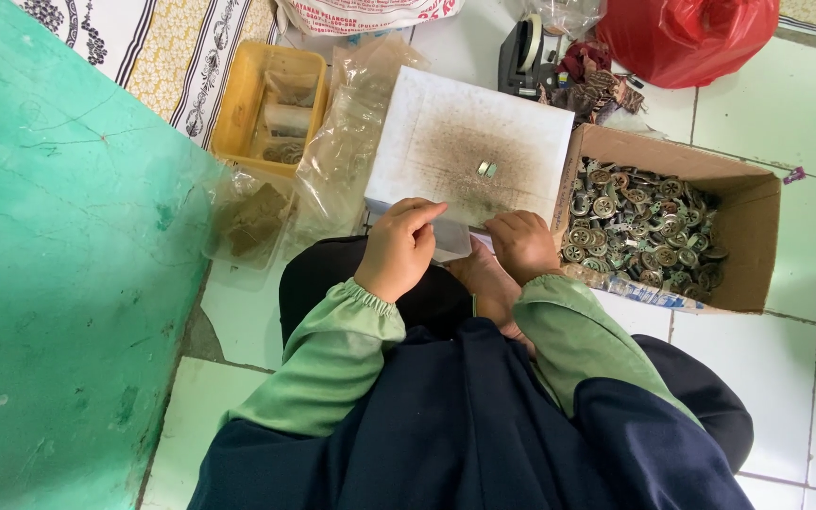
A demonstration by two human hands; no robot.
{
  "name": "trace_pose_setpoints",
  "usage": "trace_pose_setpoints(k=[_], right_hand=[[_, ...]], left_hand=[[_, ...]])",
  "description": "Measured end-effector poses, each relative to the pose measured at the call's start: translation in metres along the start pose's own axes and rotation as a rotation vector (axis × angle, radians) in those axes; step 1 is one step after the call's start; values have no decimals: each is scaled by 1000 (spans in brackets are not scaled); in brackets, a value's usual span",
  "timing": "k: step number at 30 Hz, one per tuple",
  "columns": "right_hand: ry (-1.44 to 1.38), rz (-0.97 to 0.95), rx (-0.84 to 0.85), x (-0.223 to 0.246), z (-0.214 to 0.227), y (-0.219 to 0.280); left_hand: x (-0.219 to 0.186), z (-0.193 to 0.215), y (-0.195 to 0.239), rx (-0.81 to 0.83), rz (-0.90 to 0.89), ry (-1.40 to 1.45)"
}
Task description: Packaging small metal pins or badges into individual plastic pouches from a large bulk container.
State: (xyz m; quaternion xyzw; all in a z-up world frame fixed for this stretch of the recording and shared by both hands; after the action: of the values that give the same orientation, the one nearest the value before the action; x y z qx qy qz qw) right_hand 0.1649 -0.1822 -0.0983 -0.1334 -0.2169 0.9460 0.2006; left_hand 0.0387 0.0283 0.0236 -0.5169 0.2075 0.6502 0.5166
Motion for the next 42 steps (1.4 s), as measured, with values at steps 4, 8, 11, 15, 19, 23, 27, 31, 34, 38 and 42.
trace_pose_setpoints(k=[4, 8, 11, 15, 19, 23, 27, 31, 34, 38, 42], right_hand=[[-249, -122, -254, 7, 72, -35], [-425, 8, -449, 41, 151, -72], [-346, 166, -418, 69, 177, -94], [-224, 242, -332, 82, 175, -108], [-331, 201, -329, 75, 170, -103], [-467, 32, -443, 29, 155, -87], [-498, -318, -288, -31, 84, -63], [-420, -361, 19, -46, 27, -71], [-276, -318, 264, -43, -9, -74], [-49, -205, 540, -40, -36, -78], [65, -43, 591, -44, -44, -79]], left_hand=[[5, -6, 0, 6, 12, -8], [6, -11, -2, 9, 25, -2], [3, -14, -3, 21, 38, -4], [1, -16, -1, 27, 31, 8], [-1, -10, 0, 28, 37, 37], [-33, 8, -3, 13, -9, 112], [-16, 10, -15, 27, 37, 119], [-1, 3, -12, 48, 67, 129], [8, -4, -3, 64, 88, 109], [8, 3, -5, 47, 79, 77], [8, 6, -5, 57, 104, 88]])
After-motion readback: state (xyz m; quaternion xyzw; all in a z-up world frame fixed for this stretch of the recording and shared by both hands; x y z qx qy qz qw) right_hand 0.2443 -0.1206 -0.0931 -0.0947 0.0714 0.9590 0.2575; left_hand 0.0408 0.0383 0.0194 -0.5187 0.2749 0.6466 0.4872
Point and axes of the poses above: each hand's wrist, its own y-axis away from the middle knuckle, its own z-axis out of the back of the hand, x = y × z, the point moved 6 cm from there along -y, towards the middle knuckle, and after that the axes turned 13 degrees about z, right-handed, at the moved point
